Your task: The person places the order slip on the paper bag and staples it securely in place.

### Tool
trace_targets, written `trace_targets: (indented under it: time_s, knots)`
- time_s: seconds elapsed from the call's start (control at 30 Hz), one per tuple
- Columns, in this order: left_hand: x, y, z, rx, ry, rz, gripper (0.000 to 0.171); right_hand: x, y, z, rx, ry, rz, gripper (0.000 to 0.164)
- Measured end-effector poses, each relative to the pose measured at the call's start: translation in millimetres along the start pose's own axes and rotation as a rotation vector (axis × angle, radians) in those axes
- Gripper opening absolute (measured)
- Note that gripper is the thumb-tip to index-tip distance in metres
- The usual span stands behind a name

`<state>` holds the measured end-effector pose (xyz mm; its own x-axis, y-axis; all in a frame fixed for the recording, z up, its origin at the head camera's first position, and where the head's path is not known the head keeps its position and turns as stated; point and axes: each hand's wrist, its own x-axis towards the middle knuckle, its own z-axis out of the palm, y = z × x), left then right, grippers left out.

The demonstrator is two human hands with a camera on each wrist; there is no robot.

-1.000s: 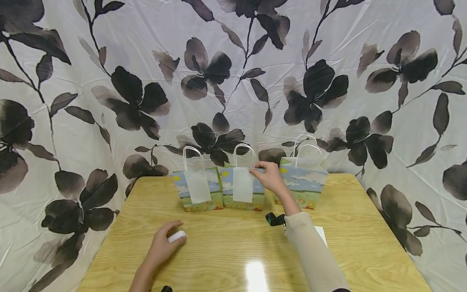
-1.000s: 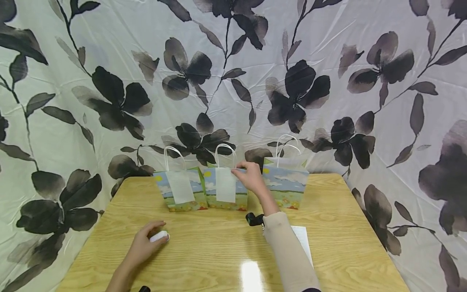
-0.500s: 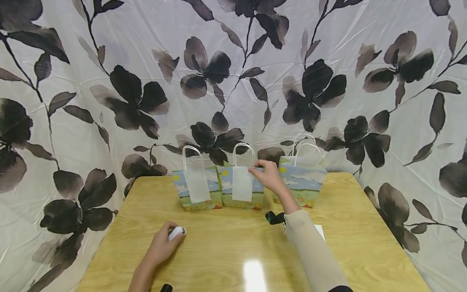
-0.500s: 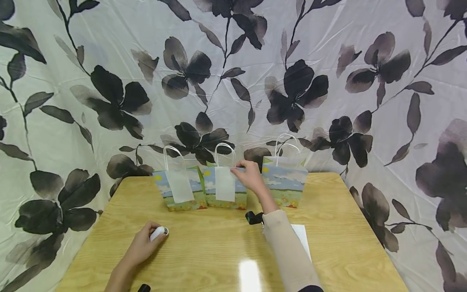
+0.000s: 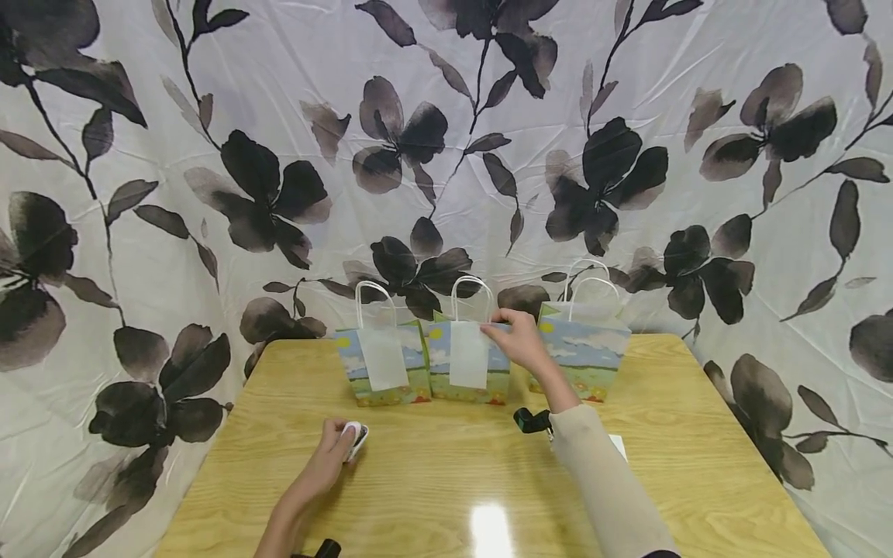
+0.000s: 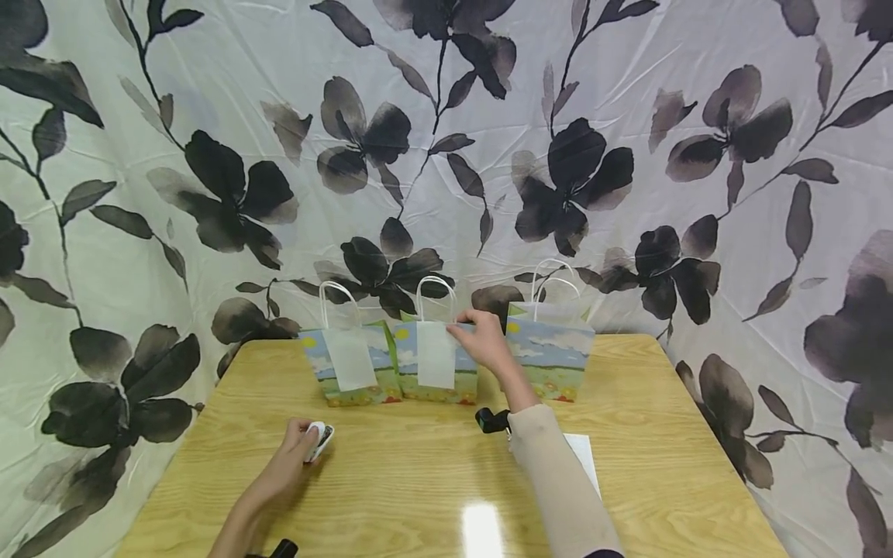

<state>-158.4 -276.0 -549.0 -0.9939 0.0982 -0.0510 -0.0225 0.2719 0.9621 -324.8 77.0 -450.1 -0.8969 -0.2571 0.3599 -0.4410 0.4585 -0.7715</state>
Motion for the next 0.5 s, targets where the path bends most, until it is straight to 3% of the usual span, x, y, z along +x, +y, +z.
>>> trace_targets:
  time_s: [0.1, 0.33, 0.43, 0.5]
  knots:
    - [4.9, 5.4, 3.8, -0.045, 0.01, 0.054, 0.029, 1, 0, 1, -0.001, 0.004, -0.007, 0.012]
    - [15.7, 27.5, 7.6, -0.104, 0.012, 0.276, 0.024, -3, -2, -1, 0.01, -0.002, -0.029, 0.012]
    - [21.3, 46.9, 8.3, -0.123, -0.019, 0.311, 0.026, -1, -2, -1, 0.011, -0.001, -0.047, 0.012]
    - [24.7, 61.7, 9.8, -0.11, -0.024, 0.301, 0.028, 0, -2, -1, 0.008, -0.008, -0.043, 0.012]
